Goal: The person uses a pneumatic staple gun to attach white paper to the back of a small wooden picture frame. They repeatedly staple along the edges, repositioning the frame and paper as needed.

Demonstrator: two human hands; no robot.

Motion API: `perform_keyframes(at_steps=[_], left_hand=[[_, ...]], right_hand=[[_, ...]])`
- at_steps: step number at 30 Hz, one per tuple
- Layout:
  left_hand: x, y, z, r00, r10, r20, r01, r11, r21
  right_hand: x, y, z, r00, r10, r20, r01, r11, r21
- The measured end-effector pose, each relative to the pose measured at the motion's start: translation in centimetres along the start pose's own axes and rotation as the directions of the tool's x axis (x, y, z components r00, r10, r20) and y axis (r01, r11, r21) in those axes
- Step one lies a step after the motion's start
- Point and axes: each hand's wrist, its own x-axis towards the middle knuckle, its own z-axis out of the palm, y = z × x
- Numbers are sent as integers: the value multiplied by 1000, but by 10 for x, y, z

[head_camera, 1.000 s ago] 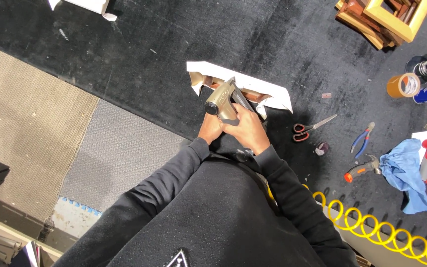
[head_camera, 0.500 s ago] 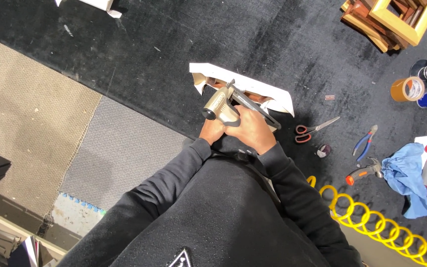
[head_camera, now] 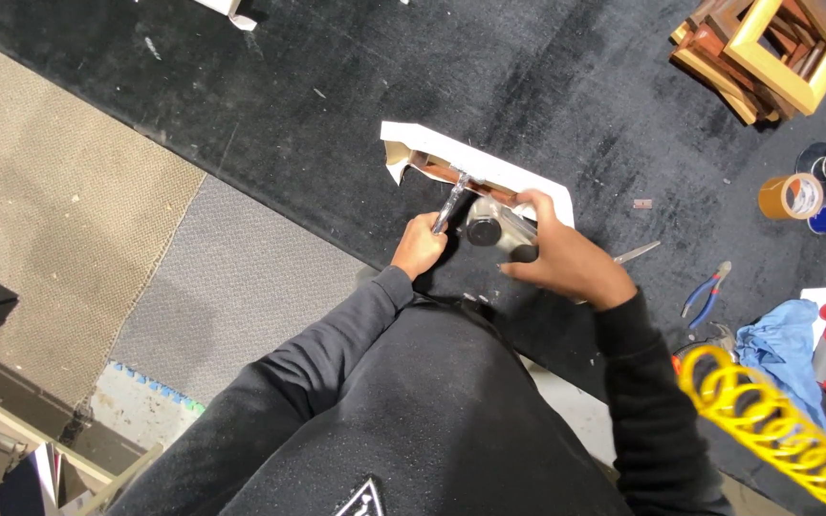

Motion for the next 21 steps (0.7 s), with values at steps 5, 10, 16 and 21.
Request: perform_keyframes(at_steps=[5, 10, 16, 21], left_hand=[[3, -1, 1, 1000, 11, -6, -11, 1000, -4], [-9, 23, -16, 999, 11, 30, -10, 999, -33], [-19, 33, -44, 990, 42, 132, -32, 997, -77], [-8, 27, -61, 993, 42, 107, -38, 999, -36]], right_hand=[[9, -16, 0, 994, 92, 59, -80, 979, -190], [23, -17, 17, 988, 155, 5, -149, 959, -242], [25, -6, 21, 985, 173, -14, -171, 951, -257], [32, 5, 21, 985, 169, -40, -173, 946, -274]])
